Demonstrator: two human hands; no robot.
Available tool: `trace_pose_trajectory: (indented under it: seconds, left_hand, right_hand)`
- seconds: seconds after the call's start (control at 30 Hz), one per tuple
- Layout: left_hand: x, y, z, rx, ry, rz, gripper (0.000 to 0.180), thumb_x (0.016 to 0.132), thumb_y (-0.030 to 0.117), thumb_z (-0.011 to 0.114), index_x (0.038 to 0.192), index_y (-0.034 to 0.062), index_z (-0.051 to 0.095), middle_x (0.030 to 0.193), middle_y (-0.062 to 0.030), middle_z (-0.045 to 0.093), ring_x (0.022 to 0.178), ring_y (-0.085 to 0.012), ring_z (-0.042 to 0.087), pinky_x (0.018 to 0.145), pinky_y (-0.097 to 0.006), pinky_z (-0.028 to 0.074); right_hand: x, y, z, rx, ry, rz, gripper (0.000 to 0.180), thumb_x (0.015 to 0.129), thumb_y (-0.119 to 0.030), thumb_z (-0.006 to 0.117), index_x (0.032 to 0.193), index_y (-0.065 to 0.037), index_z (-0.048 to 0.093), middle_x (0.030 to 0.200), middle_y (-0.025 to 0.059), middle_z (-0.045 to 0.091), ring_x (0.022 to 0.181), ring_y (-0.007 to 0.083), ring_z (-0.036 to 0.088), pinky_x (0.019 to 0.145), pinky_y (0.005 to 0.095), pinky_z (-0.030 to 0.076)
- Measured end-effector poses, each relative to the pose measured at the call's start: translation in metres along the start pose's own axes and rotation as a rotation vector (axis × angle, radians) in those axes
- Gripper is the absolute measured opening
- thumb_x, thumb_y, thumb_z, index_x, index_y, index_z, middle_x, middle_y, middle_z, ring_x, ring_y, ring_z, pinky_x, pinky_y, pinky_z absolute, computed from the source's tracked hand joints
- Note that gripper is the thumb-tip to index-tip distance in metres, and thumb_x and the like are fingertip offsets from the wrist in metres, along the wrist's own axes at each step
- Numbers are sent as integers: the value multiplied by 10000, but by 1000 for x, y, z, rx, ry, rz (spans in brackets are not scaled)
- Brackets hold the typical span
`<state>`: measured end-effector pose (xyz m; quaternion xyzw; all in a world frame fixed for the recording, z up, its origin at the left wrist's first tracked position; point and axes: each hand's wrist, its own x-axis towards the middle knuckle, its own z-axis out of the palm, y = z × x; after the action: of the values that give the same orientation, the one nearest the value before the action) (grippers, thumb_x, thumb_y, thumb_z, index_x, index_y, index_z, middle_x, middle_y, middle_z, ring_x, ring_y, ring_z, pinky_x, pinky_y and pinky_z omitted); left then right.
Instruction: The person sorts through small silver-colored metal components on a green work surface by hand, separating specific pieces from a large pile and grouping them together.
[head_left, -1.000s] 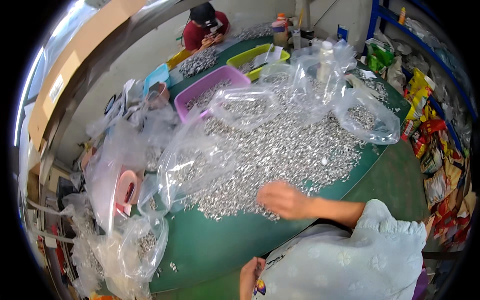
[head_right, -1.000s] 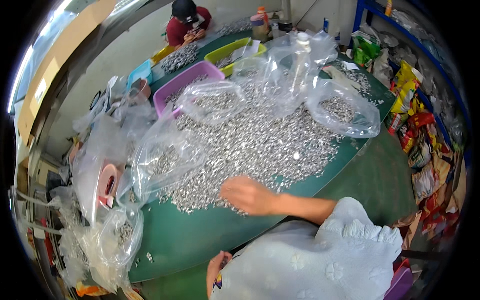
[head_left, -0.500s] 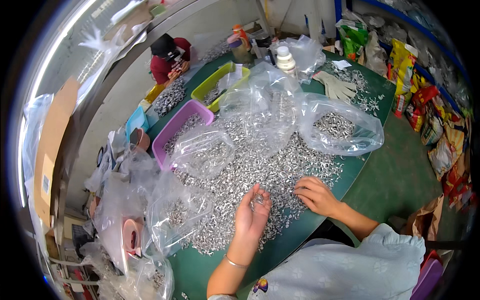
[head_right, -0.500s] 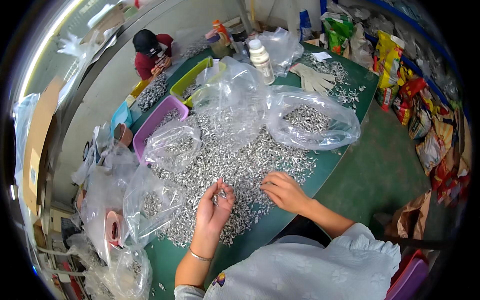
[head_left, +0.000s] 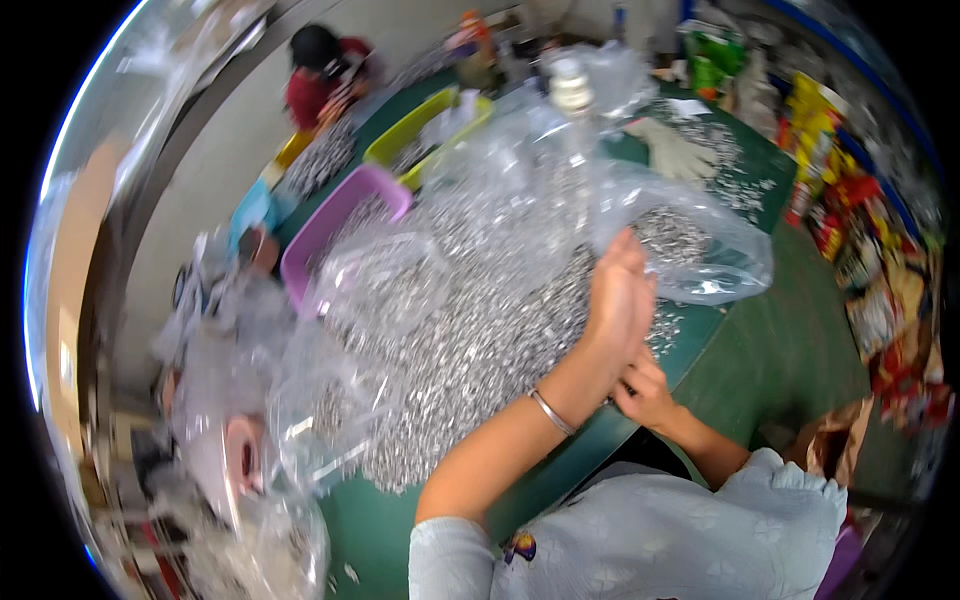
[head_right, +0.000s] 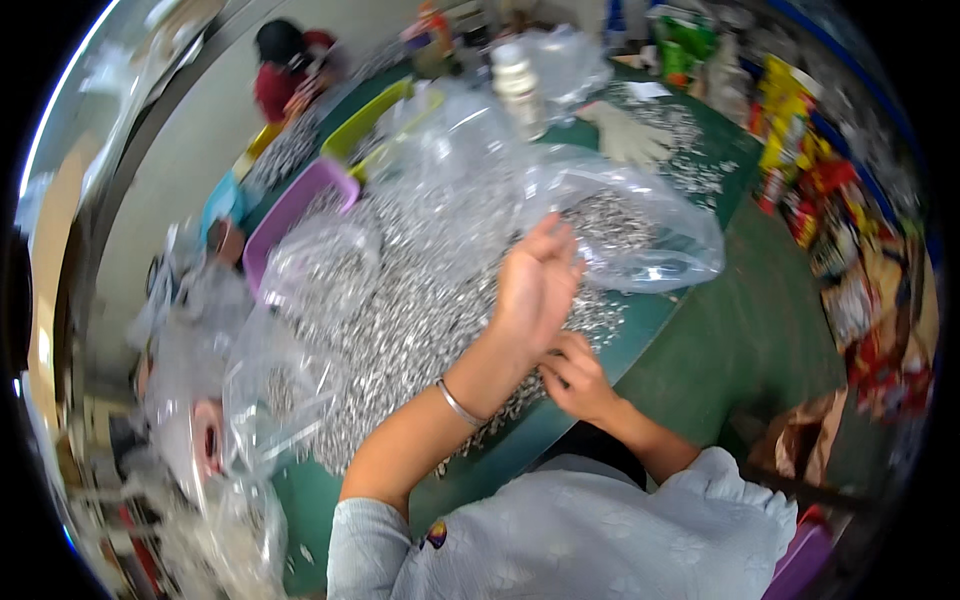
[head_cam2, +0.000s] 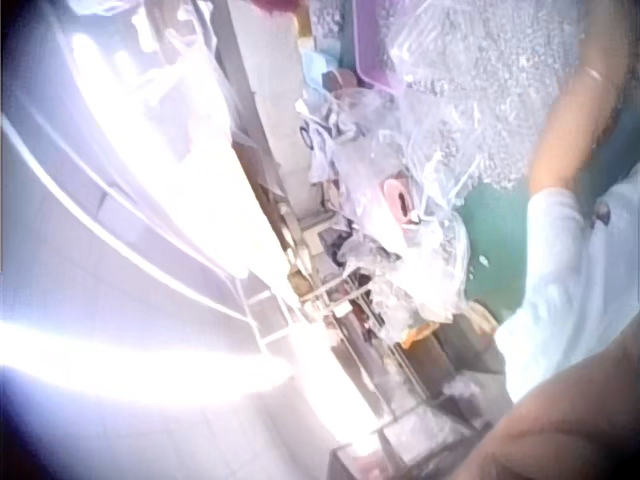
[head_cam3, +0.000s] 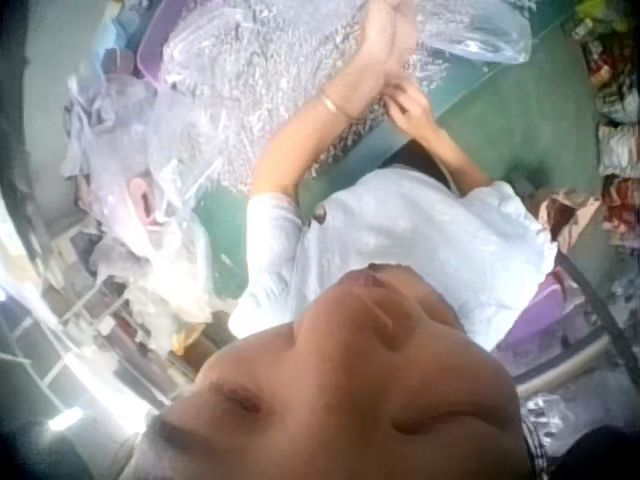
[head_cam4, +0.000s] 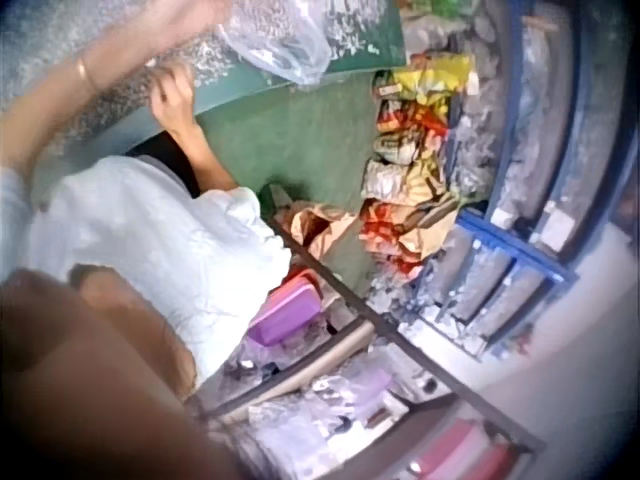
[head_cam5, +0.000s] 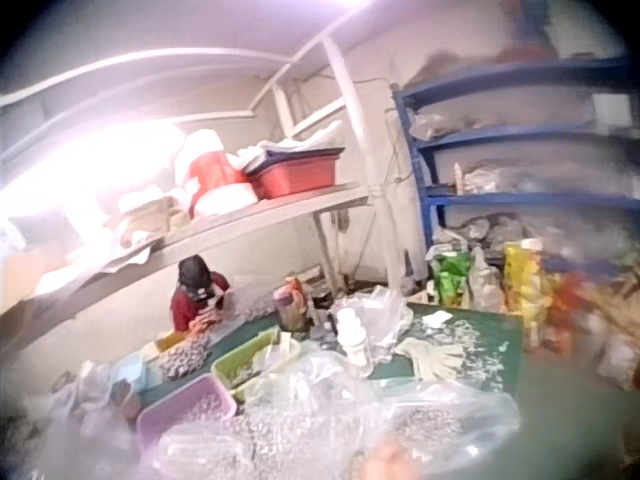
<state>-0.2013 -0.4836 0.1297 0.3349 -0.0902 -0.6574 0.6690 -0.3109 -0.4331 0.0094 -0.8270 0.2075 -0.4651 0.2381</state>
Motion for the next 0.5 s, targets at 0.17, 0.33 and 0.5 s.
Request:
trace_pose_trajectory:
  seconds: [0.17, 0.33, 0.5]
  left_hand:
    - [-89, 18, -58, 492, -240, 122, 323, 951, 9, 435, 1253, -42, 537, 1275, -169, 560, 1177, -241, 542, 1018, -340, 402]
    - [-173, 13, -171, 1274, 339, 717, 311, 831, -76, 550, 1128, -2, 604, 1171, -166, 593, 1101, -290, 573, 969, -336, 417]
    - [-215, 0, -230, 1623, 620, 783, 418, 788, 20, 678, 1193, 27, 571, 1356, -182, 453, 1280, -397, 396, 1054, -481, 320]
  right_hand:
    - [-6, 0, -3, -146, -128, 35, 237, 721, -24, 688, 954, 0, 655, 1006, 147, 606, 987, 358, 559, 881, 440, 412]
    - [9, -28, 7, -142, -547, 25, 529, 728, -124, 736, 1218, -50, 552, 1238, 159, 488, 1210, 370, 429, 990, 470, 316]
    - [7, -51, 23, -270, -590, -49, 673, 706, -183, 775, 1309, -82, 493, 1376, 189, 360, 1319, 403, 303, 1024, 493, 273]
